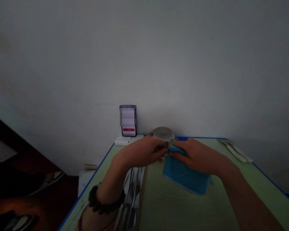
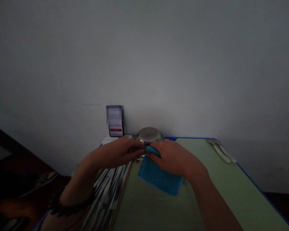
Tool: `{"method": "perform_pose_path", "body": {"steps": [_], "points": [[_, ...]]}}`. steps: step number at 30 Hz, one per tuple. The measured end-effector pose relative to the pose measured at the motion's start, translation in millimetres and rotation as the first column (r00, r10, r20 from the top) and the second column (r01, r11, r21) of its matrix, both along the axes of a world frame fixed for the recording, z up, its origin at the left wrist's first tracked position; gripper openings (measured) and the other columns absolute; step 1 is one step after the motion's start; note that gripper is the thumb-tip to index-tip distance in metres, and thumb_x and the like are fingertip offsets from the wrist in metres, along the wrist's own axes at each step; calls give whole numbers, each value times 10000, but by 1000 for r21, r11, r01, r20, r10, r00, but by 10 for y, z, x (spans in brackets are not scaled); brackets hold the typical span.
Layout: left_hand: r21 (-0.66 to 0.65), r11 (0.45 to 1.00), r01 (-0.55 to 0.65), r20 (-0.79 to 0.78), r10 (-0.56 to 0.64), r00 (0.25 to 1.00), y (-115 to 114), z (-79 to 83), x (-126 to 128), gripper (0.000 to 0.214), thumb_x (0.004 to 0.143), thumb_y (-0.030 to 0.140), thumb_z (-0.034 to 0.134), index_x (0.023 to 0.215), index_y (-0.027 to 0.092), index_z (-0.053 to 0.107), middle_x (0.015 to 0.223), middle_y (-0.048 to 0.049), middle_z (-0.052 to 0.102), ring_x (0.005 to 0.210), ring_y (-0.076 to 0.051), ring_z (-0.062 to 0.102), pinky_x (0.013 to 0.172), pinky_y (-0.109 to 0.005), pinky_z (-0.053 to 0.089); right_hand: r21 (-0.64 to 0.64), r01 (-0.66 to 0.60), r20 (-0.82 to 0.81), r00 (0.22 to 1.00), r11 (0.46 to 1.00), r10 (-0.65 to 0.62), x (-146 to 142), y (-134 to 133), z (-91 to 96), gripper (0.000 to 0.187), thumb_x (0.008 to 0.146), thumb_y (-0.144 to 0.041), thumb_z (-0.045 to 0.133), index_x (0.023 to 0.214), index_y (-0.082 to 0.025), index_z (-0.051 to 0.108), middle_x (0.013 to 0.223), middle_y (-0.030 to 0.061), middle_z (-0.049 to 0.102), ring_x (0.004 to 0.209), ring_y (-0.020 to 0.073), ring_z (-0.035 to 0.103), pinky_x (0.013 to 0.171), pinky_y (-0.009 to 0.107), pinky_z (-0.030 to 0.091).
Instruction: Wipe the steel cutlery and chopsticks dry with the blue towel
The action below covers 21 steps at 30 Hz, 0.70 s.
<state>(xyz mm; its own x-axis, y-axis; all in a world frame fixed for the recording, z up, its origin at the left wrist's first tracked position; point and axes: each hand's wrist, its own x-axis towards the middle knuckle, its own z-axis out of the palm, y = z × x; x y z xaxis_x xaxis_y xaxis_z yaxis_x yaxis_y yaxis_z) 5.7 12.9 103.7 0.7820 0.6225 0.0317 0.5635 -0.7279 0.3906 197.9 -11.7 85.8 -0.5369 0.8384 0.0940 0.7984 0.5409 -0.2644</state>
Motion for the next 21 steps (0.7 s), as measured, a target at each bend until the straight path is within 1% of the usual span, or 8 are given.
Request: {"method": "perform_pose_path", "body": {"steps": [4,8,10,15,17,19,21], "points": [[1,1000,-5,4,5,1000,0,9,2,246,872,270,396,786,136,584,670,-14,634,606,-105,564,542,-188,365,14,-19,-15,1000,1000,19,-14,-15,21,299,878,-384,364,965,-197,581,877,67,647,769,185,580,692,303,388],[-5,1000,-2,15,2,1000,0,21,-5,250,871,271,400,784,134,591,658,-9,626,598,-100,559,544,-187,367,0,-34,-31,999,999,34,-15,-22,36,291,879,-373,366,965,-196,580,866,61,651,735,169,583,671,286,396],[-39,999,5,28,-4,1000,-3,31,-15,259,876,274,394,802,134,599,669,-12,632,612,-102,565,556,-188,376,0,-30,-35,999,1000,30,-8,-19,37,289,876,-374,372,964,-196,581,855,60,652,725,168,582,664,283,397],[-180,984,0,54,9,999,-24,62,-57,280,887,278,370,835,129,600,719,-27,647,631,-103,580,570,-189,406,26,-45,-36,998,999,46,7,-20,28,278,878,-376,369,982,-216,572,893,51,654,757,183,587,681,302,396],[-212,977,0,58,13,998,-32,70,-74,290,892,277,351,854,127,597,743,-31,647,643,-103,580,579,-190,413,37,-44,-33,998,998,46,4,-25,26,280,879,-379,366,982,-218,572,877,49,655,756,189,587,676,307,395],[-190,982,-12,59,23,998,-35,74,-86,273,886,270,358,888,131,593,759,-30,643,662,-108,574,588,-197,410,39,-43,-34,998,998,44,-1,-30,27,287,879,-378,366,987,-210,571,877,56,655,757,190,589,676,306,397],[-125,991,-43,65,51,997,-35,76,-92,234,864,258,395,908,134,589,758,-23,633,669,-112,559,590,-202,400,30,-39,-40,998,999,41,-6,-30,28,292,879,-374,367,990,-199,572,890,65,656,760,187,591,682,303,399]]}}
